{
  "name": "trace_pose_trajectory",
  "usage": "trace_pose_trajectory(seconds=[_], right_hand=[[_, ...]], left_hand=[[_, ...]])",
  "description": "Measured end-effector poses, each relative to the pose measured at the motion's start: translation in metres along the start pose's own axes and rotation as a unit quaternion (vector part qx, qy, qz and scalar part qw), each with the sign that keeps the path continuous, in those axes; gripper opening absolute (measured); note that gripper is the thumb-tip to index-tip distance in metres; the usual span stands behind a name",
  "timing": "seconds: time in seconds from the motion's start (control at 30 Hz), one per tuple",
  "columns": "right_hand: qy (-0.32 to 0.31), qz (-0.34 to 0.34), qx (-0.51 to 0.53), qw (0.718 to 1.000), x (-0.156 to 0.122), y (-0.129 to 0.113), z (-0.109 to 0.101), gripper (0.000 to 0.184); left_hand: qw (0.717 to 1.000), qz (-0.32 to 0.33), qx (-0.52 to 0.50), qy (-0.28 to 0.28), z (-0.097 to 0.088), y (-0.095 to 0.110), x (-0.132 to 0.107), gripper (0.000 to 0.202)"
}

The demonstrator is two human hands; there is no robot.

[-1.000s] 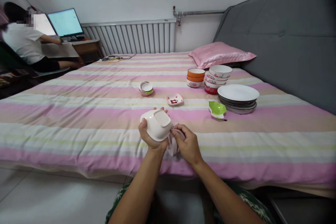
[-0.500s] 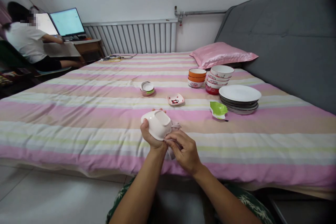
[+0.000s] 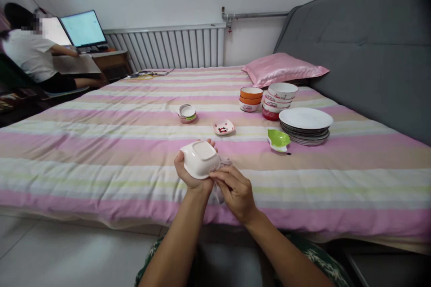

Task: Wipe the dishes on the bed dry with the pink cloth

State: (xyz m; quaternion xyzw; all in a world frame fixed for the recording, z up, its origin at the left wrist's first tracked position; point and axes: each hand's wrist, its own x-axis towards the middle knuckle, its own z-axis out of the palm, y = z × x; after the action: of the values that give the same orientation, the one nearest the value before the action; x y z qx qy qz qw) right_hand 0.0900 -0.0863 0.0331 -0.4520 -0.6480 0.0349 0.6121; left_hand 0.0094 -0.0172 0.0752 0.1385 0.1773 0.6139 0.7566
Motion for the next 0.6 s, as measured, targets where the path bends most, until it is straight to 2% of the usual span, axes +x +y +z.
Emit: trace_pose_trajectory(seconds=[0.17,0.6], right_hand=[[0.008,0.022,-0.013,1.000,0.001,0.003,-0.003,0.023],[0.022,0.079,0.023,0.996,0.007,0.003,-0.008,0.020]], left_hand=[[0.998,-0.044,-0.025,-0.041,-0.002,0.005,0.001,0.060],[0.987,-0.093,-0.050,-0.123,-0.001,0.013,-0.001,0.070]])
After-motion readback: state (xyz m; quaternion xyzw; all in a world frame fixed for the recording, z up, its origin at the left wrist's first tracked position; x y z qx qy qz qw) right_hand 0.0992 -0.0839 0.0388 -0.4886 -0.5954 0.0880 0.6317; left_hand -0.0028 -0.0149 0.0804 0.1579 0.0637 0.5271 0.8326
